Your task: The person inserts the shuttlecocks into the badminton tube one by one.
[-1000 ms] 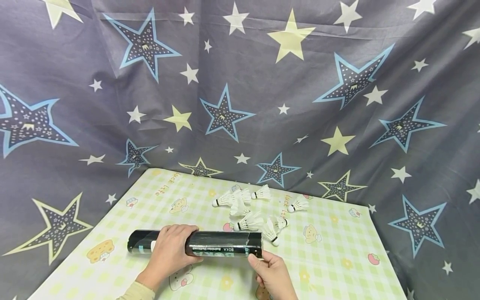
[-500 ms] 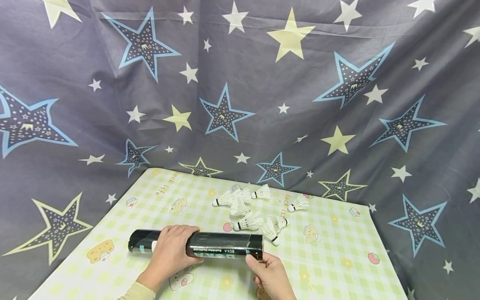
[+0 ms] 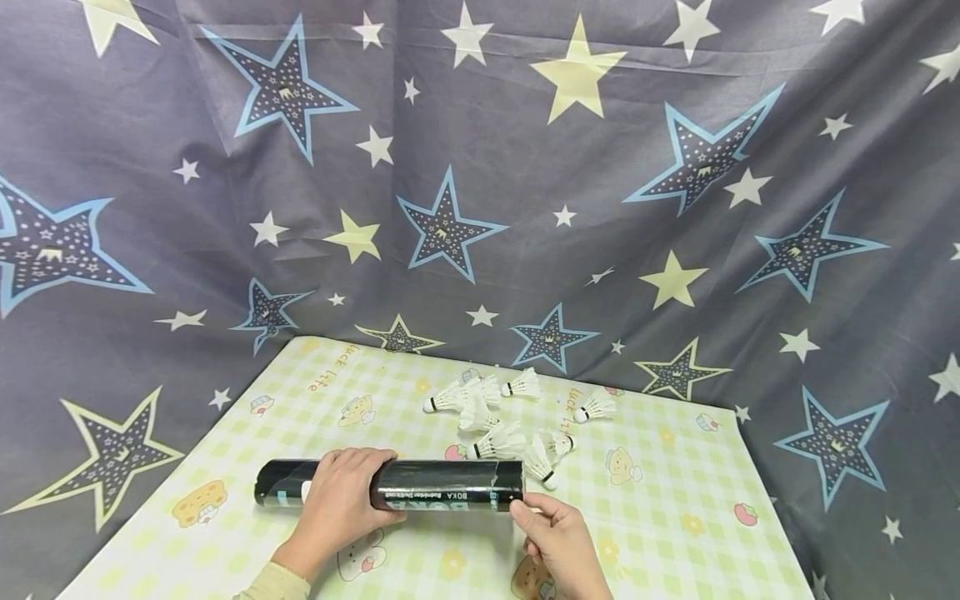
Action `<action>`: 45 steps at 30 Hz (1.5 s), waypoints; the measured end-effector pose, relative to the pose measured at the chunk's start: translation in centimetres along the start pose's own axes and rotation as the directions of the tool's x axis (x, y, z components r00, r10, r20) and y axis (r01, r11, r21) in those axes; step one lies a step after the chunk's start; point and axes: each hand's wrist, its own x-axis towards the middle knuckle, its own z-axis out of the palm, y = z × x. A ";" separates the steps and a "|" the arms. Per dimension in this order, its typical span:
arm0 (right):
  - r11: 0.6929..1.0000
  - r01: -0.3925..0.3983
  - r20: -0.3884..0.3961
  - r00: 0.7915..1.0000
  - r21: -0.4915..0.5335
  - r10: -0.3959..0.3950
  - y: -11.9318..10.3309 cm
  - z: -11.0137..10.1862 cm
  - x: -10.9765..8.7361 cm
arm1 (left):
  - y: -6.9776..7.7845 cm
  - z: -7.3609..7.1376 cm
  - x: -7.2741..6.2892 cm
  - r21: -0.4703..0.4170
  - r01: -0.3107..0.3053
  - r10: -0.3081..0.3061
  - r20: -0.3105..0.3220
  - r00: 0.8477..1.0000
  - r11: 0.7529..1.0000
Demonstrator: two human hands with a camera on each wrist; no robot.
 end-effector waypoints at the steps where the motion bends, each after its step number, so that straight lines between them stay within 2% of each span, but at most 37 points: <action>1: 1.000 0.011 -0.015 1.000 -0.007 -0.011 -0.1 -0.2 0.0 | 0.0 0.0 0.0 -0.003 0.004 -0.004 0.002 1.000 1.000; 10: 0.993 0.110 -0.169 0.979 -0.054 -0.117 -1.1 -2.6 0.3 | -0.1 -0.1 0.1 -0.008 0.005 -0.005 -0.001 1.000 1.000; 18: 0.995 0.097 -0.226 0.969 -0.034 -0.103 -1.3 -4.4 1.6 | -0.2 0.0 0.0 -0.004 0.005 -0.005 -0.003 1.000 1.000; 24: 0.998 0.046 -0.261 0.964 -0.052 -0.058 -0.9 -5.3 3.0 | -0.2 0.1 -0.1 -0.004 -0.003 0.003 -0.010 1.000 1.000; 30: 0.995 -0.021 -0.267 0.964 -0.095 -0.005 -0.4 -6.1 4.1 | -0.2 0.1 -0.1 -0.006 -0.004 0.004 -0.010 1.000 1.000; 37: 0.997 -0.026 -0.263 0.965 -0.071 0.006 0.4 -6.5 5.2 | -0.1 0.2 -0.1 0.001 -0.008 0.008 -0.009 1.000 1.000; 45: 0.994 -0.035 -0.247 0.969 -0.100 0.009 0.8 -6.2 6.0 | 0.0 0.0 -0.1 -0.012 -0.006 0.006 -0.006 1.000 1.000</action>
